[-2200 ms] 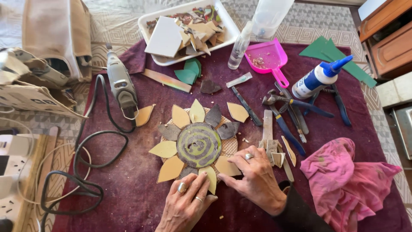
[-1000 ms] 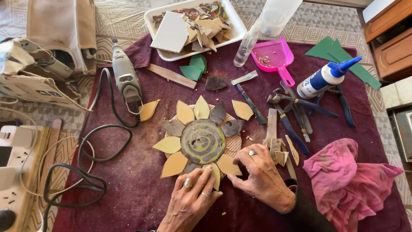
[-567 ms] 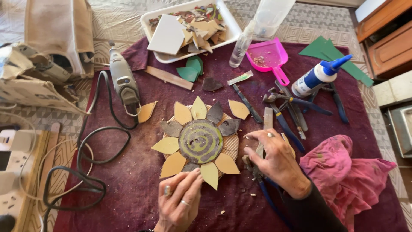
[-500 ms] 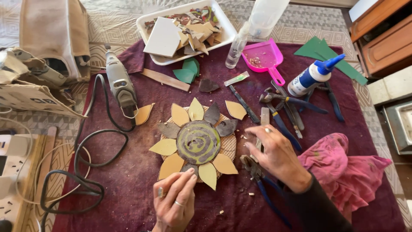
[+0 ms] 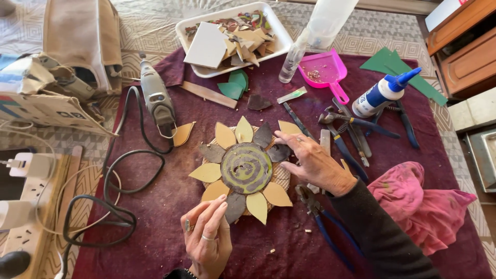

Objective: Crafting a sunflower-shaped wooden decoration by sanding pieces and arranging them on a base.

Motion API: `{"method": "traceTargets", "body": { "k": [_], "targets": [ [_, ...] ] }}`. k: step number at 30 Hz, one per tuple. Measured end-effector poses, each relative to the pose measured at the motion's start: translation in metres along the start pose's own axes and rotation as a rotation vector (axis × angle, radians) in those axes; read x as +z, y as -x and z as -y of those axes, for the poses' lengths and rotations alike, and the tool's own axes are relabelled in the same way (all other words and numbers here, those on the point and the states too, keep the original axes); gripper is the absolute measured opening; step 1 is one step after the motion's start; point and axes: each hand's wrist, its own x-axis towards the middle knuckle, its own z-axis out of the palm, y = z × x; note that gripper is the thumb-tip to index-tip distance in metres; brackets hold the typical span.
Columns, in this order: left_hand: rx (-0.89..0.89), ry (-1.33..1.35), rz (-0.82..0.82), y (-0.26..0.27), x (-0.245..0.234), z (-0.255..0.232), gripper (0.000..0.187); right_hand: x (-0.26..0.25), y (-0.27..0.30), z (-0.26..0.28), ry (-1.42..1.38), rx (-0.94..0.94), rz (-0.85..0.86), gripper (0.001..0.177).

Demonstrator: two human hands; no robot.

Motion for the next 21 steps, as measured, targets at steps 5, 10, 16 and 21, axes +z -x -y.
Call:
{"method": "traceTargets", "body": {
  "k": [5, 10, 16, 21],
  "targets": [
    [-0.069, 0.019, -0.038, 0.007, 0.004, 0.005, 0.037, 0.005, 0.0, -0.009, 0.032, -0.033, -0.033, 0.075],
    [-0.099, 0.04, -0.057, 0.012, 0.003, 0.01, 0.06, 0.008, -0.001, -0.013, 0.028, -0.045, -0.057, 0.074],
    [-0.109, 0.049, -0.008, 0.014, 0.008, 0.014, 0.067, 0.003, 0.006, -0.01, 0.086, -0.074, -0.118, 0.077],
    [-0.166, 0.084, -0.004, 0.015, 0.004, 0.012, 0.068, 0.003, 0.022, 0.005, 0.057, 0.032, -0.082, 0.08]
  ]
}}
